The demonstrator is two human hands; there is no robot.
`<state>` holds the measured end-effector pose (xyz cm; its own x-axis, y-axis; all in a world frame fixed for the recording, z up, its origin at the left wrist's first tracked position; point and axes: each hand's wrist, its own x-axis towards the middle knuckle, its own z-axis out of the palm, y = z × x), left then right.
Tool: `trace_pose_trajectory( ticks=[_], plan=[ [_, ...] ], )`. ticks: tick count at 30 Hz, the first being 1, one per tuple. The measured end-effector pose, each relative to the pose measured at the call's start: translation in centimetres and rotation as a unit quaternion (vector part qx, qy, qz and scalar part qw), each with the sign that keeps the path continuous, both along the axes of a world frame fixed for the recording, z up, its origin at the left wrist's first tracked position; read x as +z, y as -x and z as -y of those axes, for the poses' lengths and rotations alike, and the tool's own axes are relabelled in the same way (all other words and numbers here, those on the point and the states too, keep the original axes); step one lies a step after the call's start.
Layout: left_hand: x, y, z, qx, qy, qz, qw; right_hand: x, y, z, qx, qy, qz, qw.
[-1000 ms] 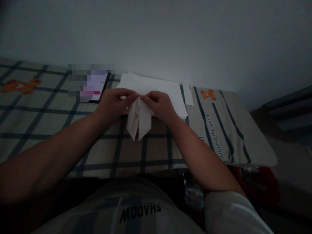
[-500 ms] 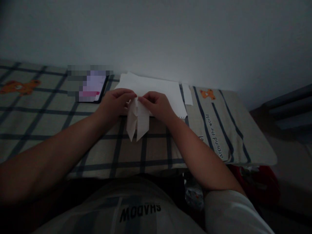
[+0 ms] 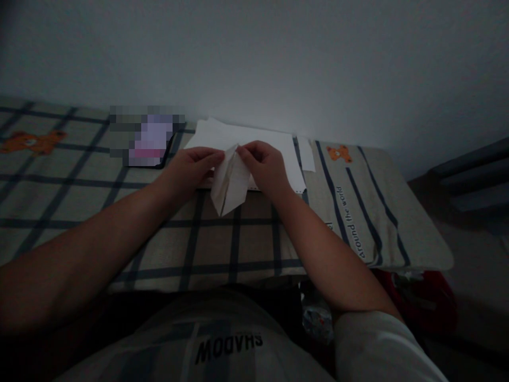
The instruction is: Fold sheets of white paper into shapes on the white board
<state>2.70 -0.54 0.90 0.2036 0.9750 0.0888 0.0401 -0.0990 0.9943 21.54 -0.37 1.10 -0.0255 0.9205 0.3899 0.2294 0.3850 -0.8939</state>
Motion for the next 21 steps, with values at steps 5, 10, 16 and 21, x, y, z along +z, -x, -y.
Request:
trace_pose_trajectory(
  ticks=[5,10,16,21],
  plan=[
    [0.3,0.0,0.4,0.055,-0.054,-0.071,0.995,0.2,0.2,0.3,0.016,0.018,0.003,1.000],
    [0.9,0.0,1.0,0.090,-0.122,-0.145,0.978,0.2,0.3,0.3,0.026,0.029,-0.003,0.999],
    [0.8,0.0,1.0,0.082,-0.136,-0.156,0.975,0.0,0.2,0.2,0.050,0.042,-0.025,0.998],
    [0.9,0.1,1.1,0.078,-0.132,-0.143,0.978,-0.4,0.2,0.0,0.052,0.050,-0.050,0.996]
  ],
)
